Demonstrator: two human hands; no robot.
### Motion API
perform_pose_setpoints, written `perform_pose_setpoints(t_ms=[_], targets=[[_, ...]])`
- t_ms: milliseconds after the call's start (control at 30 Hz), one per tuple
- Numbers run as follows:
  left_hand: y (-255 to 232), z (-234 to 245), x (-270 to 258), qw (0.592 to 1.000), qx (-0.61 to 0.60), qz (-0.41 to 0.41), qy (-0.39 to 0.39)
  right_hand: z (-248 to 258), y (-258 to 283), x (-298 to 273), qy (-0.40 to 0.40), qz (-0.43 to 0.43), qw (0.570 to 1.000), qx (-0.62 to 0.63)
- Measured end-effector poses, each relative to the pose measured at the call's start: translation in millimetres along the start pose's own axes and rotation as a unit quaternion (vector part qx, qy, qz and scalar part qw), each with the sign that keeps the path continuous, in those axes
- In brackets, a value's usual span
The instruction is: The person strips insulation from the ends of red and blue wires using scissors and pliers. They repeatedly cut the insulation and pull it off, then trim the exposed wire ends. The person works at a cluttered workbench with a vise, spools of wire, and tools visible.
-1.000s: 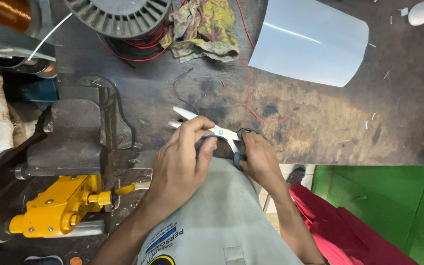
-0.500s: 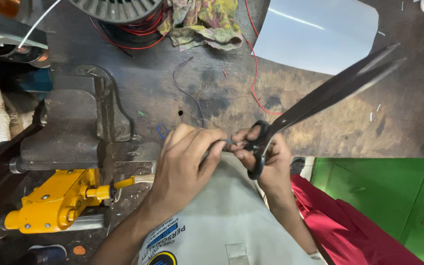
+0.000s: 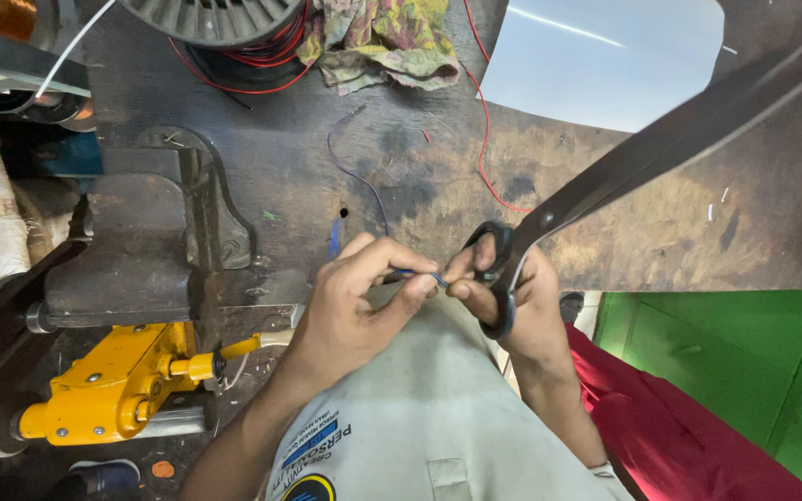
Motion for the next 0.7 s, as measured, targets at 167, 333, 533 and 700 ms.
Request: perform_pose_setpoints(t_ms=[167, 333, 533, 700], targets=[[1, 1, 5, 0.999, -0.020, 0.001, 0.027, 6, -8, 3, 0.035, -0.014, 0.996, 0.075], [-6, 7, 2, 0.995, 0.094, -0.038, -0.009, 4, -14, -1, -0.081, -0.033, 0.995, -0.054], [4, 7, -1, 0.997, 0.070, -0.018, -0.014, -2, -16, 5, -0.068, -0.020, 0.993, -0.099], [3, 5, -2, 0.991, 0.111, -0.026, -0.071, -2, -13, 4, -0.089, -0.051, 0.984, -0.148]])
Point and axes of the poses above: each hand's wrist, its own x-axis towards the middle knuckle, its own z-axis out of the back of the hand, y = z × x, the point moved 6 cm from there along x, towards the middle knuckle, and after that the axes turned 13 degrees about y, right-handed, at the moved point
